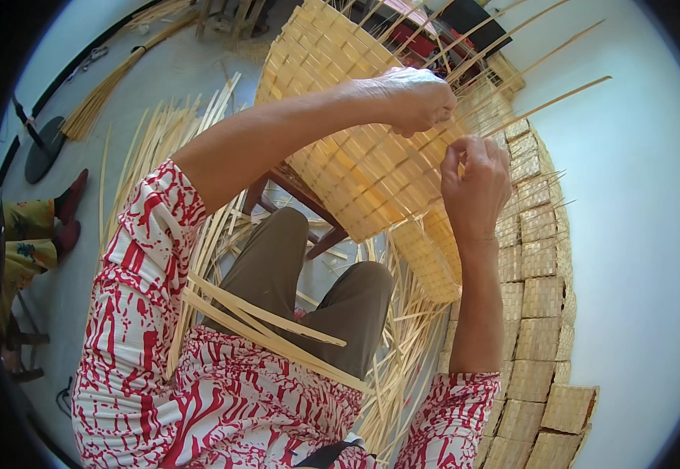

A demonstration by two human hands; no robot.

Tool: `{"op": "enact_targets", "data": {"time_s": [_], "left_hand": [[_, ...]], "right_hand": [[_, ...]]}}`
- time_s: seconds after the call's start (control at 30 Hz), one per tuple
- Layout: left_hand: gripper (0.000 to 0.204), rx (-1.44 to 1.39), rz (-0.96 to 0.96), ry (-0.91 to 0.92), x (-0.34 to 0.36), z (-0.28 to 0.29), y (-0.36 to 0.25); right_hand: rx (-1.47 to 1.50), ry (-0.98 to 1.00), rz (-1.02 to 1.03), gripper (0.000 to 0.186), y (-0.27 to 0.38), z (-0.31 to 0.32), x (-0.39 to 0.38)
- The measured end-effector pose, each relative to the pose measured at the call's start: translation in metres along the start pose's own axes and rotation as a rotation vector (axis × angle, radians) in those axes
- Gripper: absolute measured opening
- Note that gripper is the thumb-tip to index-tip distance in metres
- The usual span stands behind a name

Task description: The person weaves a rectangular basket using thin bamboo strips, interlacing them by hand and occasionally using shears to trim excess material. The basket grows in height as the person continues to add and secure new strips.

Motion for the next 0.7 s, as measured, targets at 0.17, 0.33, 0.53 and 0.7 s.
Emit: {"op": "enact_targets", "data": {"time_s": [0.17,0.33,0.53,0.7], "left_hand": [[0.024,-0.034,-0.011,0.001,0.000,-0.006,-0.003],[0.016,0.012,-0.043,-0.030,-0.003,-0.009,-0.009],[0.010,0.039,-0.088,-0.155,-0.006,-0.007,-0.006],[0.020,0.029,-0.129,-0.189,-0.008,-0.009,-0.014]], "right_hand": [[-0.018,-0.024,-0.008,0.004,-0.003,0.003,0.000],[-0.060,-0.044,0.027,0.005,0.001,0.005,-0.009],[0.030,-0.097,0.067,0.004,0.011,0.006,-0.013],[0.064,-0.094,0.059,0.008,0.002,0.000,-0.018]]}}
Point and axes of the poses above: each hand's wrist, its own x-axis towards the middle knuckle, its own z-axis out of the back of the hand, y = z × x, the point moved 5 cm from there along x, towards the middle knuckle, and after that the axes turned 14 degrees about -z, right-handed, at the moved point
